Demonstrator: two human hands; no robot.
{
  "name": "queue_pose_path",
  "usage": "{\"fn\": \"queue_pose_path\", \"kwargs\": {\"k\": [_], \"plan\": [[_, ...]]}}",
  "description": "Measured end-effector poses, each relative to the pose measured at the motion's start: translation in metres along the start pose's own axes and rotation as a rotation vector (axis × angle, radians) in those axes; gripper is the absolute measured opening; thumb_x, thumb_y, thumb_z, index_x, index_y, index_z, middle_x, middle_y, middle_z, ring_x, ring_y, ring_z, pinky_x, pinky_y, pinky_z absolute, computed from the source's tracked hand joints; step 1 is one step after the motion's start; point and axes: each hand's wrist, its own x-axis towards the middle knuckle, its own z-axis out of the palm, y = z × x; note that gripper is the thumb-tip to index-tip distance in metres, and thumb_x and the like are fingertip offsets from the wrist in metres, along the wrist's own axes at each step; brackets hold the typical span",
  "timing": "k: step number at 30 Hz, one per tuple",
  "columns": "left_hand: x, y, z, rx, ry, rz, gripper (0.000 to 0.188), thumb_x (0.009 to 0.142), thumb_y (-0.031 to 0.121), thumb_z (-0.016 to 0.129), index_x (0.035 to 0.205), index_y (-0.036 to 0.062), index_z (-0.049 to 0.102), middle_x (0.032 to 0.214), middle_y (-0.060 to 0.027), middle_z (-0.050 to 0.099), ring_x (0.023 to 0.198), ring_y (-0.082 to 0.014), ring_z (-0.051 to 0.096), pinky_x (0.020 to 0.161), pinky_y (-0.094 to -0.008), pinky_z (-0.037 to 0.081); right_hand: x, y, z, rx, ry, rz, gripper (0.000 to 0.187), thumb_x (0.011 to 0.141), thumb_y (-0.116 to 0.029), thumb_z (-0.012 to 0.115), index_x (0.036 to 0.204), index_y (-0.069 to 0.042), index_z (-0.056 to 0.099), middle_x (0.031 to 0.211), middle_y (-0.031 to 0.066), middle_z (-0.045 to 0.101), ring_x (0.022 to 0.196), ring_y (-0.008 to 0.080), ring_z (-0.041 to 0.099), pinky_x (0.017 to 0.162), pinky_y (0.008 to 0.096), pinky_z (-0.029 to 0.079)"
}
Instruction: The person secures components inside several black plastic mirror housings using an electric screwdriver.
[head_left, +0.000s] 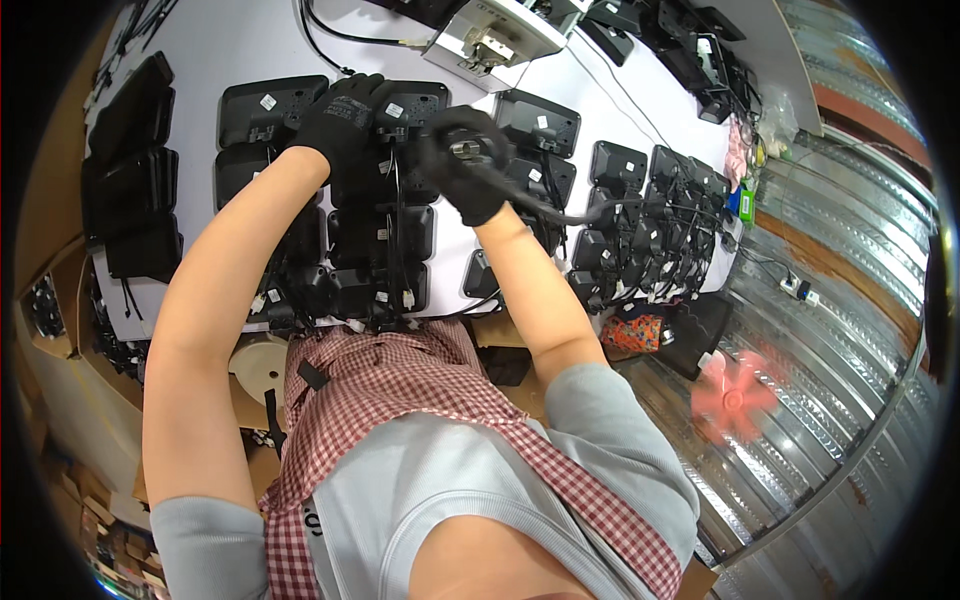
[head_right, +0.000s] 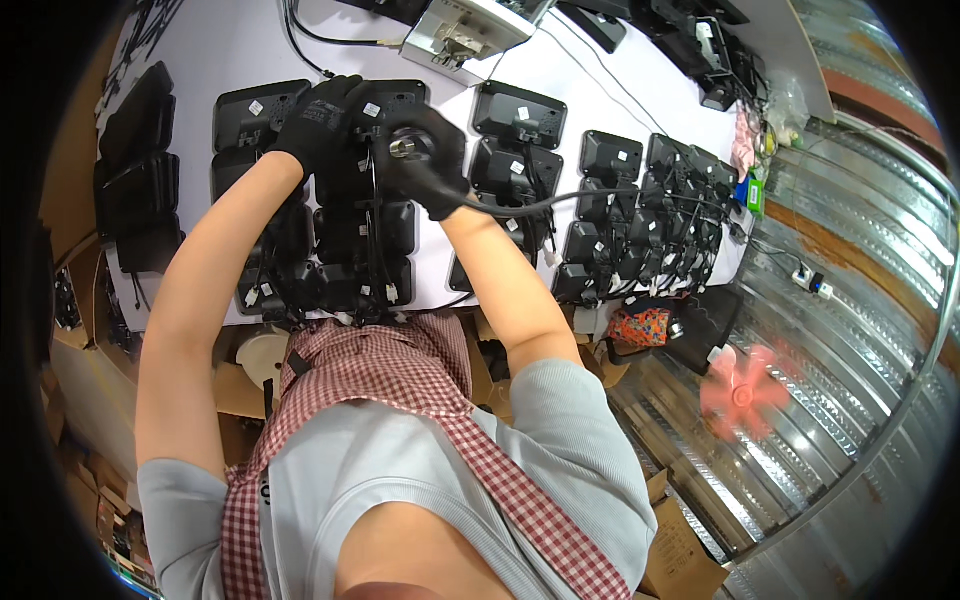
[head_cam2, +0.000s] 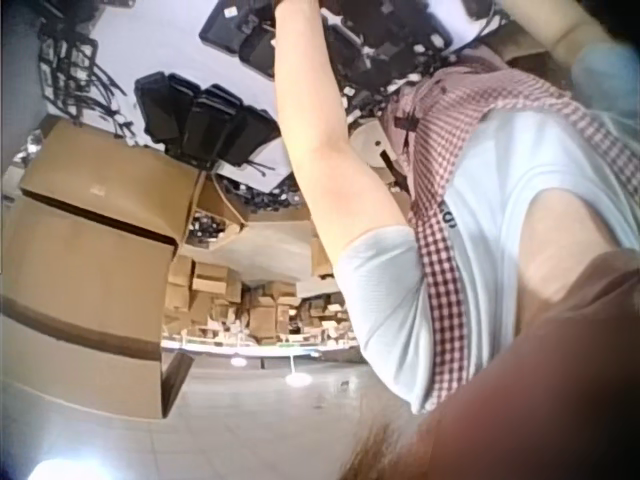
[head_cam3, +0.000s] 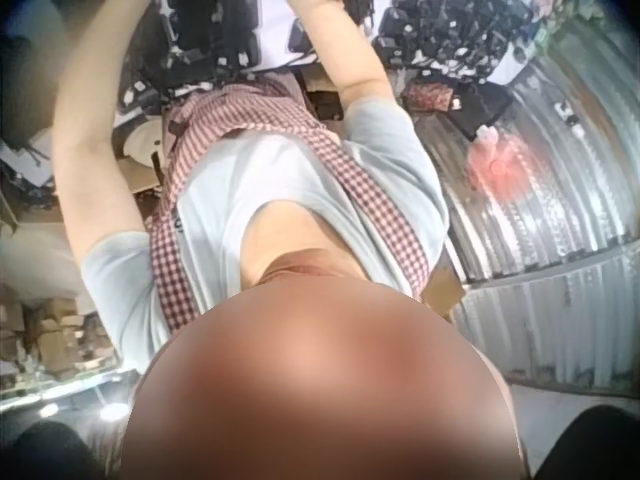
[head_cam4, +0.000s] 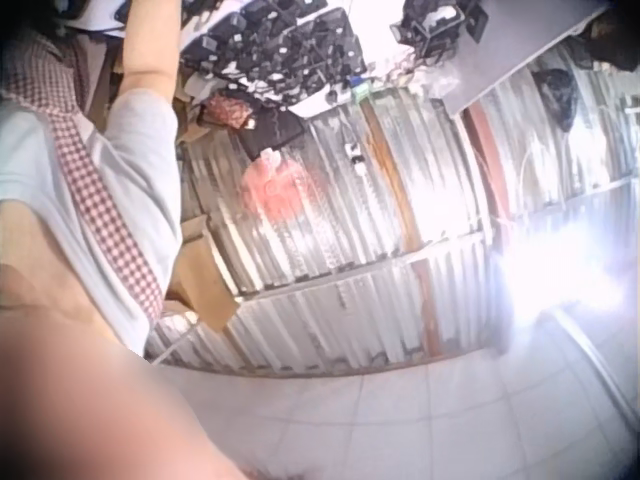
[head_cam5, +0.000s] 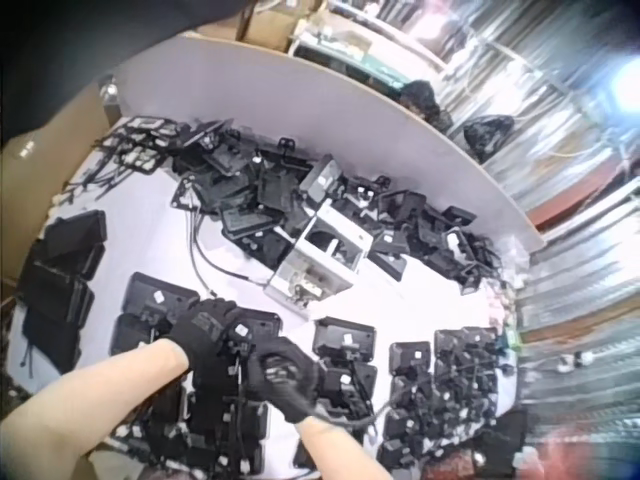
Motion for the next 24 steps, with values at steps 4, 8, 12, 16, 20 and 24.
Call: {"fn": "queue_pose_path", "kwargs": {"k": [4, 8, 12, 16, 20, 24], "plan": [[-0.004, -0.005, 0.011, 0.038, -0.063, -0.064, 0.061, 0.082, 0.025, 0.069, 0.138, 0.0148, 0.048, 0.140, -0.0144, 0.053, 0.127, -0.0342, 0.052, 0.106, -0.0452, 0.043, 0.014, -0.014, -0.008, 0.165, -0.048, 0.128, 0.014, 0.083, -0.003, 0.071, 0.096, -0.006, 0.067, 0.087, 0.0070, 0.069, 0.084, 0.0173, 0.070, 0.075, 0.0291, 0.056], [0.001, 0.005, -0.006, 0.052, -0.120, -0.088, 0.063, 0.082, 0.028, 0.070, 0.140, 0.0153, 0.047, 0.141, -0.0134, 0.052, 0.129, -0.0330, 0.052, 0.109, -0.0452, 0.042, 0.059, -0.028, -0.039, 0.607, 0.387, 0.154, 0.010, 0.087, -0.006, 0.066, 0.096, -0.002, 0.063, 0.090, 0.0114, 0.069, 0.081, 0.0224, 0.069, 0.076, 0.0339, 0.058], [-0.003, 0.006, -0.006, 0.005, -0.116, -0.087, 0.067, 0.081, 0.028, 0.071, 0.141, 0.0128, 0.046, 0.142, -0.0149, 0.052, 0.129, -0.0348, 0.051, 0.109, -0.0448, 0.042, 0.091, -0.007, -0.037, 0.793, 0.370, -0.014, 0.019, 0.084, 0.004, 0.067, 0.103, 0.004, 0.064, 0.090, 0.0142, 0.071, 0.076, 0.0190, 0.070, 0.063, 0.0304, 0.061], [-0.002, 0.008, -0.016, -0.007, -0.094, -0.044, 0.063, 0.082, 0.025, 0.070, 0.139, 0.0105, 0.048, 0.140, -0.0164, 0.053, 0.129, -0.0355, 0.051, 0.109, -0.0448, 0.043, 0.087, 0.006, -0.038, 0.304, 0.246, -0.125, 0.018, 0.080, 0.008, 0.069, 0.096, 0.001, 0.065, 0.088, 0.0116, 0.071, 0.073, 0.0151, 0.069, 0.062, 0.0278, 0.060], [-0.027, 0.014, -0.019, 0.062, 0.196, -0.032, 0.056, 0.085, 0.027, 0.067, 0.136, 0.0103, 0.050, 0.137, -0.0146, 0.054, 0.126, -0.0327, 0.053, 0.107, -0.0452, 0.041, 0.065, -0.008, -0.047, 0.542, 0.266, 0.216, 0.018, 0.084, 0.007, 0.063, 0.101, 0.000, 0.062, 0.084, 0.0109, 0.069, 0.075, 0.0173, 0.069, 0.067, 0.0311, 0.062], [-0.060, 0.045, -0.041, -0.155, -0.114, -0.139, 0.036, 0.086, 0.013, 0.061, 0.120, 0.0091, 0.054, 0.117, -0.0132, 0.060, 0.105, -0.0337, 0.061, 0.091, -0.0468, 0.047, 0.016, -0.025, -0.051, 0.552, 0.360, 0.250, 0.019, 0.084, 0.008, 0.059, 0.101, 0.001, 0.059, 0.087, 0.0124, 0.068, 0.075, 0.0189, 0.067, 0.074, 0.0336, 0.059]]}}
